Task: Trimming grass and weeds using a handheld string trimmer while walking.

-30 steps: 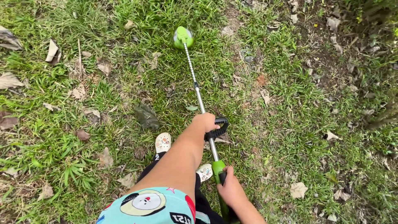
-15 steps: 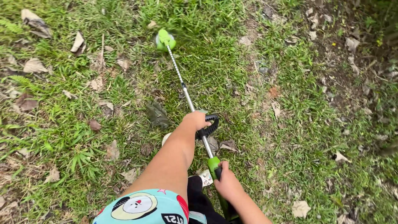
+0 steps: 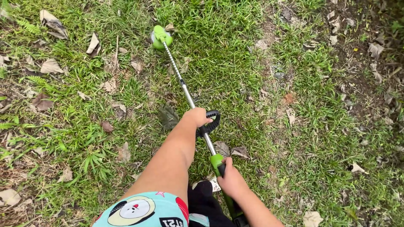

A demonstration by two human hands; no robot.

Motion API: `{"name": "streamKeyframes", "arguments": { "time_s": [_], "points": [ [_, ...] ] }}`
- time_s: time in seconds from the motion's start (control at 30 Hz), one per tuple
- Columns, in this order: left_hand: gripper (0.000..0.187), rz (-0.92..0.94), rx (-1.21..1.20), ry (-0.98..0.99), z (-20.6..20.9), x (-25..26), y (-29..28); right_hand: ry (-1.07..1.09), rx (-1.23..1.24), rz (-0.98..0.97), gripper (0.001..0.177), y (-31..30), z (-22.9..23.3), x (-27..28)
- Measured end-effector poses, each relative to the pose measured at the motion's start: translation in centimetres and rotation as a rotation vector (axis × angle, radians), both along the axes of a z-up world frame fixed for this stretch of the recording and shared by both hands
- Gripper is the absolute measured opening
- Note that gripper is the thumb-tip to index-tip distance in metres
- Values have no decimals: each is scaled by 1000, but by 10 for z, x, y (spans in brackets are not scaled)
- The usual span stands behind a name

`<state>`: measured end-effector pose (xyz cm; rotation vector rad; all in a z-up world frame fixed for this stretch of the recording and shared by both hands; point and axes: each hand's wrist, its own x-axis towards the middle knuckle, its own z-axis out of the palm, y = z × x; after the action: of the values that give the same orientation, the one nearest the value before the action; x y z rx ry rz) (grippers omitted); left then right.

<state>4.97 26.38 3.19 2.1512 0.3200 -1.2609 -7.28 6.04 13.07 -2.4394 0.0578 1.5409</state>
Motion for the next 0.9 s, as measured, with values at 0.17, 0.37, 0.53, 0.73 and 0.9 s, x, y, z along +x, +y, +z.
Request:
{"name": "streamKeyframes", "arguments": {
  "time_s": [0.17,0.37,0.53,0.73,0.9],
  "points": [
    [34,-69,-14,5,3,17,-13,-27,-29,-44,53,-8,-3,1],
    [39,-224,-29,-51,-15,47,-38,-37,-67,-142,54,-16,-2,8],
    [41,-339,-32,-99,-24,66,-64,-42,-68,-247,56,-24,-3,8],
    [47,-479,-72,-141,-33,81,-111,-66,-88,-355,55,-49,-1,4],
    [48,-515,-59,-115,-29,83,-151,-33,-94,-471,53,-72,2,-2]
  ]
}}
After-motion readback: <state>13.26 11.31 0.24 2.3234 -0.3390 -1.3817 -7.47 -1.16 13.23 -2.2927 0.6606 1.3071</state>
